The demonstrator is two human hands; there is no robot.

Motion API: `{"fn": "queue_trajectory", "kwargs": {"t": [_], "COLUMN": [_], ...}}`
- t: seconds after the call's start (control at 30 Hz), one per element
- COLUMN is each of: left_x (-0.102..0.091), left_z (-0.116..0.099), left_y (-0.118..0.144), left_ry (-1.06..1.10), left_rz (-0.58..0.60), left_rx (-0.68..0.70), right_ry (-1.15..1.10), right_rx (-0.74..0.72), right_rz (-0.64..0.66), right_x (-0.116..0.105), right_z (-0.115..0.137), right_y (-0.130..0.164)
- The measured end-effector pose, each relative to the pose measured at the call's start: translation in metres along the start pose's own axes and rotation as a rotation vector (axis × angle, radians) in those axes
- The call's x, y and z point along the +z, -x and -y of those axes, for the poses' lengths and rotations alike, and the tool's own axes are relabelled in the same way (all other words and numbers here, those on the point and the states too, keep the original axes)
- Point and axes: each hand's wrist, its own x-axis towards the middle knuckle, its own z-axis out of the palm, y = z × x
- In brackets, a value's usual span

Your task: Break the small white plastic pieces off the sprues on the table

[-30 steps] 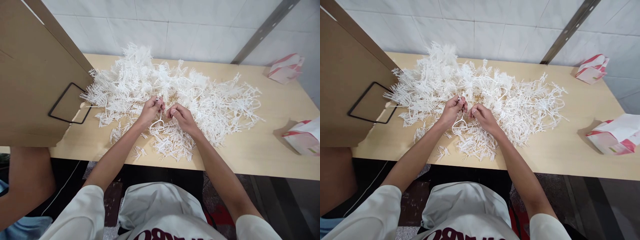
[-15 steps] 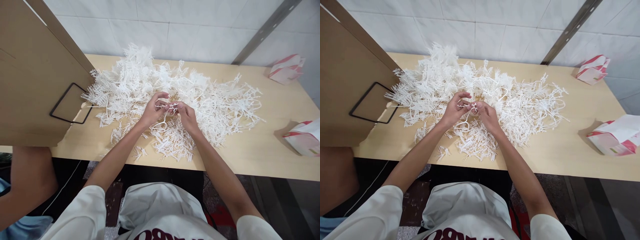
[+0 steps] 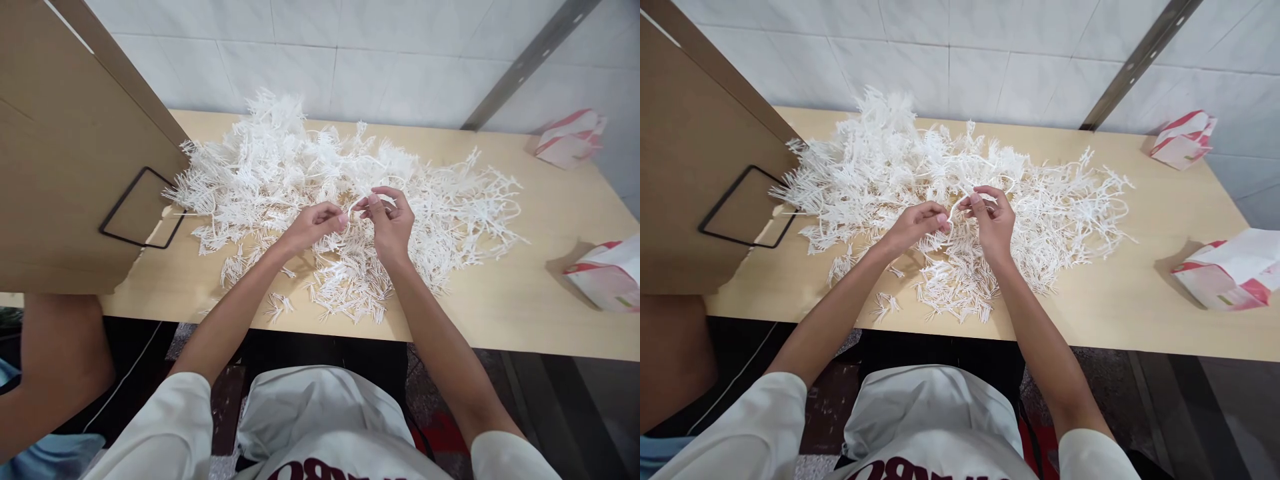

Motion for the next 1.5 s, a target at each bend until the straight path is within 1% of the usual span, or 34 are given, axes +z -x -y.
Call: {"fn": "queue_trajectory", "kwargs": {"t": [0.07, 0.13, 0.23, 0.33, 0.4, 0.43, 0.5, 0.57, 0.63, 0.73, 0.83, 0.9, 0.97, 1.07, 1.2, 1.27, 1.37, 1.4, 1.43, 1.5], "left_x": [0.000, 0.000, -0.002, -0.006, -0.008, -0.009, -0.010, -0.011, -0.010, -0.007, -0.004, -0.004, -0.003, -0.003, -0.002, 0.000, 0.004, 0.005, 0.007, 0.009], "left_z": [-0.001, 0.000, 0.006, 0.010, 0.011, 0.010, 0.007, 0.002, -0.002, -0.004, -0.001, 0.001, 0.002, 0.004, 0.007, 0.008, 0.008, 0.009, 0.009, 0.011], "left_y": [0.001, 0.000, -0.004, -0.008, -0.009, -0.009, -0.007, -0.004, -0.001, 0.001, 0.000, -0.001, -0.001, -0.002, -0.002, -0.001, 0.001, 0.001, 0.001, 0.000], "left_ry": [-0.059, -0.027, 0.091, 0.116, 0.106, 0.103, 0.093, 0.055, -0.016, -0.159, -0.254, -0.225, -0.135, 0.003, 0.120, 0.156, 0.162, 0.145, 0.117, 0.046], "left_rz": [0.038, 0.003, -0.106, -0.251, -0.333, -0.348, -0.324, -0.257, -0.199, -0.201, -0.213, -0.190, -0.149, -0.128, -0.220, -0.193, -0.063, -0.041, -0.040, -0.082], "left_rx": [0.023, 0.044, 0.054, 0.084, 0.115, 0.129, 0.158, 0.173, 0.145, 0.066, 0.032, 0.033, 0.050, 0.076, 0.083, 0.062, 0.034, 0.024, 0.016, 0.016], "right_ry": [-0.016, -0.011, 0.038, 0.083, 0.081, 0.073, 0.067, 0.099, 0.161, 0.229, 0.250, 0.234, 0.202, 0.186, 0.166, 0.163, 0.162, 0.158, 0.153, 0.139], "right_rx": [0.020, 0.065, 0.131, 0.169, 0.194, 0.205, 0.216, 0.201, 0.154, 0.062, 0.029, 0.034, 0.028, 0.001, 0.050, 0.069, 0.078, 0.086, 0.098, 0.123], "right_rz": [-0.014, 0.019, 0.170, 0.322, 0.363, 0.360, 0.304, 0.221, 0.155, 0.113, 0.070, 0.036, 0.016, 0.036, 0.109, 0.132, 0.140, 0.144, 0.151, 0.164], "right_x": [0.000, 0.000, 0.001, 0.001, 0.000, 0.000, -0.001, -0.001, -0.001, 0.002, 0.005, 0.006, 0.005, 0.004, 0.003, 0.004, 0.006, 0.006, 0.007, 0.007], "right_z": [-0.001, 0.000, 0.006, 0.009, 0.009, 0.008, 0.006, 0.005, 0.006, 0.010, 0.014, 0.015, 0.015, 0.012, 0.006, 0.005, 0.004, 0.004, 0.003, 0.003], "right_y": [-0.001, -0.001, 0.001, 0.003, 0.003, 0.003, 0.002, 0.002, 0.003, 0.007, 0.011, 0.012, 0.011, 0.007, 0.005, 0.007, 0.010, 0.010, 0.011, 0.011]}}
